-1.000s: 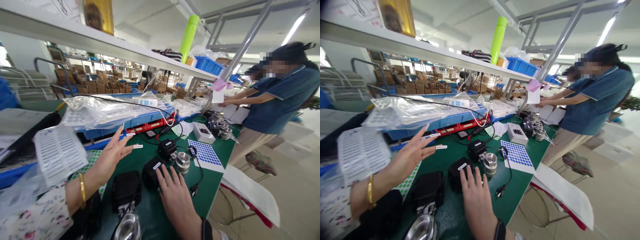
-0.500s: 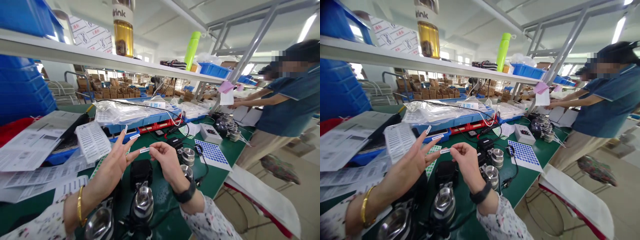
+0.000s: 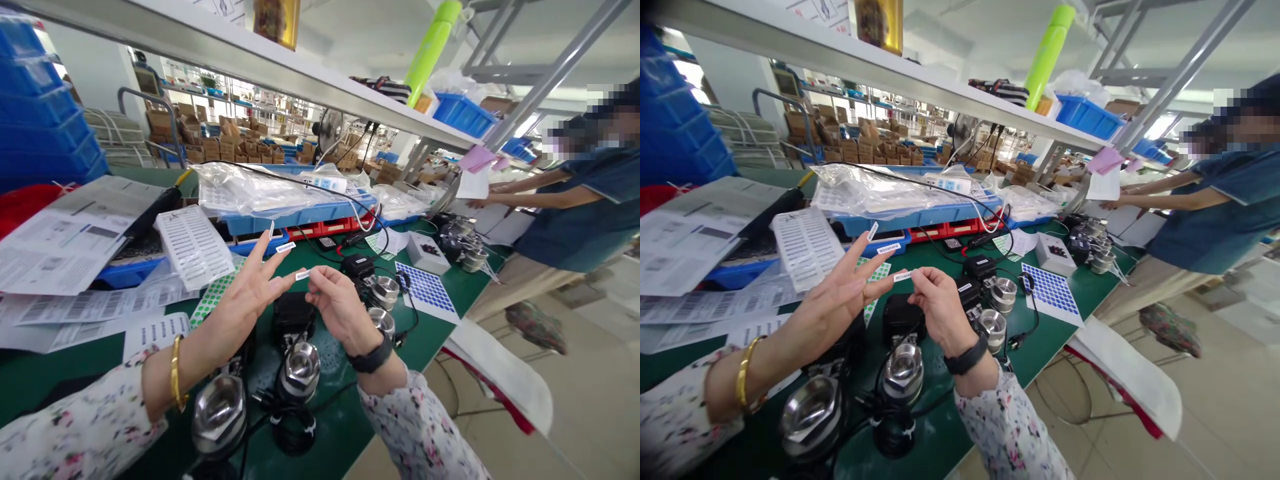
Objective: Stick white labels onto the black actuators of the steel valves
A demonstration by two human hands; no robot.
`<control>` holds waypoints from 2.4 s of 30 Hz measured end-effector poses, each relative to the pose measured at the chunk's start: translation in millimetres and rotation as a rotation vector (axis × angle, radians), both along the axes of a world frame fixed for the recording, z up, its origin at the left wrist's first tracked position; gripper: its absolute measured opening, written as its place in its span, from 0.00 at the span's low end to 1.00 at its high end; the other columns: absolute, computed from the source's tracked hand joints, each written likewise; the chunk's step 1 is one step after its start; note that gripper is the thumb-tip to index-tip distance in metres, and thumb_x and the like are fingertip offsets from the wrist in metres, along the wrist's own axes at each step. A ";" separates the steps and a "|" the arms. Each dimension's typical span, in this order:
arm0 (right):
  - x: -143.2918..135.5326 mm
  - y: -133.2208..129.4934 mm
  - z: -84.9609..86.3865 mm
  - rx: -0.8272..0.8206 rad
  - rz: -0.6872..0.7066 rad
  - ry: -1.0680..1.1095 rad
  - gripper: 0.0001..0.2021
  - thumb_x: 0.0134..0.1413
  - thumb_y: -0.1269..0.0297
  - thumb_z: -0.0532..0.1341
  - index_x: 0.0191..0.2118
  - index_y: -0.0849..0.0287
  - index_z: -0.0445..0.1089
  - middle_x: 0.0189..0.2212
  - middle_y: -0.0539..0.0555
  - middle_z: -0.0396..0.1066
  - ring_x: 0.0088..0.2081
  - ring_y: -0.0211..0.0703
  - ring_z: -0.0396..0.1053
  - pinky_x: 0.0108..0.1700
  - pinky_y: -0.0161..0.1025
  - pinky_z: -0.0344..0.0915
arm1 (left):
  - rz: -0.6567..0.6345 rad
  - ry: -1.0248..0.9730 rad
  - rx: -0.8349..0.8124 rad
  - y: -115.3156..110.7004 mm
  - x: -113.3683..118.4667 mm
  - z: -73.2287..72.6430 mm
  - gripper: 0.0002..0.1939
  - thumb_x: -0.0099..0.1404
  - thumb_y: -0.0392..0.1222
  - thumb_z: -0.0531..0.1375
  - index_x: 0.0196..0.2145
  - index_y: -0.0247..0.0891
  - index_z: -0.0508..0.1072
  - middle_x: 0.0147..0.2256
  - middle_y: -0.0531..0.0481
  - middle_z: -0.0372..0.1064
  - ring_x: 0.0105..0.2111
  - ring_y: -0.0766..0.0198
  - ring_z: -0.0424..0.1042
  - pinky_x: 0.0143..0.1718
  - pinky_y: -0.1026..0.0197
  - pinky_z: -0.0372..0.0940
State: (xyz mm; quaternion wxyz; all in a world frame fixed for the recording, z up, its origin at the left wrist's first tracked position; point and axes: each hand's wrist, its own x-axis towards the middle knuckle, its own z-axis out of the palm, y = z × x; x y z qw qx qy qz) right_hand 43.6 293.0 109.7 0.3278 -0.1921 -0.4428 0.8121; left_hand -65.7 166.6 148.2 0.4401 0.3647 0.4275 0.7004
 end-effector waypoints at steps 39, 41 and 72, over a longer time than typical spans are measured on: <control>-12.1 13.3 -68.3 0.380 -0.154 -0.628 0.04 0.38 0.67 0.62 0.18 0.58 0.70 0.36 0.55 0.69 0.47 0.50 0.63 0.48 0.40 0.55 | 0.105 0.175 -0.692 57.8 -31.7 -68.7 0.50 0.50 0.31 0.63 0.65 0.41 0.41 0.61 0.35 0.50 0.53 0.49 0.64 0.56 0.49 0.56; -11.9 12.2 -69.0 0.393 -0.169 -0.626 0.04 0.39 0.67 0.62 0.18 0.58 0.71 0.38 0.56 0.69 0.47 0.49 0.64 0.47 0.40 0.56 | 0.103 0.211 -0.707 57.7 -33.0 -72.3 0.52 0.51 0.33 0.64 0.66 0.41 0.39 0.62 0.34 0.47 0.54 0.47 0.63 0.56 0.48 0.56; -10.8 8.4 -78.0 0.617 -0.247 -0.709 0.07 0.41 0.68 0.61 0.22 0.59 0.61 0.40 0.56 0.68 0.45 0.51 0.63 0.49 0.44 0.56 | 0.119 0.421 -0.664 58.0 -33.3 -82.6 0.51 0.51 0.33 0.65 0.66 0.45 0.40 0.60 0.36 0.54 0.47 0.49 0.69 0.52 0.49 0.60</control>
